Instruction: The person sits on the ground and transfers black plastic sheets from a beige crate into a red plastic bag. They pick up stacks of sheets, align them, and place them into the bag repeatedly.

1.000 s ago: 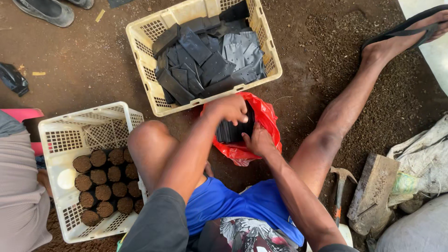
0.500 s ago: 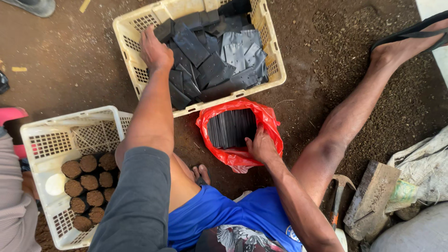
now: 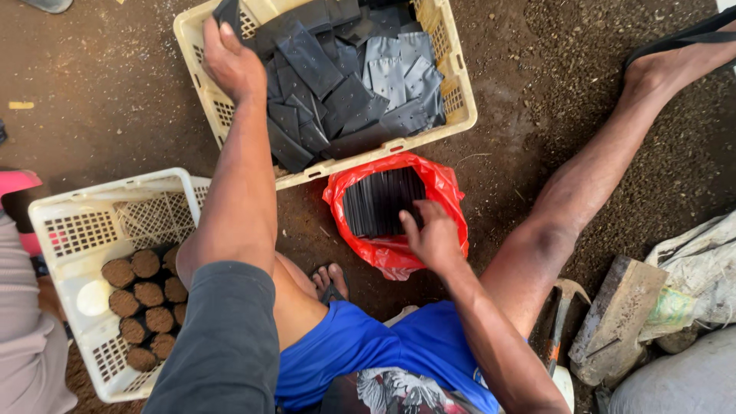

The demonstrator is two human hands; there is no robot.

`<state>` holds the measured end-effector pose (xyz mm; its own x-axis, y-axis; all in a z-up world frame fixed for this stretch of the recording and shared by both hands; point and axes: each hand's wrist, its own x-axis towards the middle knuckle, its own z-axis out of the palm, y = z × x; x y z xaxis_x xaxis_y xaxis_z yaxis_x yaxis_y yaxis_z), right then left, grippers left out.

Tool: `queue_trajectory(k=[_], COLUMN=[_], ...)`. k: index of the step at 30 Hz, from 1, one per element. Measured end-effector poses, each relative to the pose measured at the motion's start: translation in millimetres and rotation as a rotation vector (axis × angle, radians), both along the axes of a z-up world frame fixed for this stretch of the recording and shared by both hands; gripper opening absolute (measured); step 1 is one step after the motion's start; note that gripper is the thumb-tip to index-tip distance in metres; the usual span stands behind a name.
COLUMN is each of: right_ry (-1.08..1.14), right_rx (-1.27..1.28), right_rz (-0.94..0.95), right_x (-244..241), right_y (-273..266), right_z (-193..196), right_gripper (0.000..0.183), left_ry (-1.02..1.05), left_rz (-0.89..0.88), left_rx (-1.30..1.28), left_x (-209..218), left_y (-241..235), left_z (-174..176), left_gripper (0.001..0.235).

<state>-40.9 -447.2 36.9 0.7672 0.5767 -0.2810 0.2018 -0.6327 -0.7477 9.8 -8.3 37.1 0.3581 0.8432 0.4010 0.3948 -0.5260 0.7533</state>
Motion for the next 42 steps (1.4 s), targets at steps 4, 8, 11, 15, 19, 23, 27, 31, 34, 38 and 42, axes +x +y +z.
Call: queue_trajectory(k=[4, 8, 11, 15, 19, 23, 27, 31, 34, 38, 42], right_ry=[0.872, 1.184, 0.946, 0.909, 0.931, 0.939, 0.934, 0.955, 0.99, 0.916, 0.766], right_rx=[0.785, 0.989, 1.01, 0.973, 0.98, 0.967, 1.014, 0.991, 1.084, 1.113, 1.096], right_rz=[-0.229, -0.328, -0.281, -0.359, -0.452, -0.401, -0.347, -0.33, -0.309, -0.317, -0.323], right_x=[52, 117, 134, 118, 109, 109, 110, 105, 104, 116, 135], right_y=[27, 53, 49, 28, 21, 19, 30, 47, 52, 71, 83], right_z=[34, 46, 44, 33, 23, 14, 11, 17, 18, 17, 21], right_gripper=[0.089, 0.078, 0.034, 0.024, 0.028, 0.027, 0.025, 0.026, 0.024, 0.026, 0.035], left_ry=[-0.142, -0.068, 0.016, 0.222, 0.635, 0.563, 0.443, 0.207, 0.091, 0.192, 0.258], left_rz=[-0.448, -0.997, -1.196, -0.319, 0.141, 0.105, 0.126, -0.081, -0.221, -0.488, -0.723], left_rx=[0.111, 0.292, 0.368, 0.026, -0.27, -0.379, -0.449, -0.641, -0.602, -0.204, -0.278], left_x=[0, -28, -31, 5, 41, 44, 25, 7, -4, 0, 24], left_y=[-98, -207, -207, -122, -63, -58, -53, -43, -56, -112, -166], left_z=[63, 111, 117, 72, 13, -22, -31, -38, -45, -34, -19], left_gripper=[0.023, 0.016, 0.054, 0.022, 0.082, 0.08, 0.092, 0.054, 0.03, 0.041, 0.056])
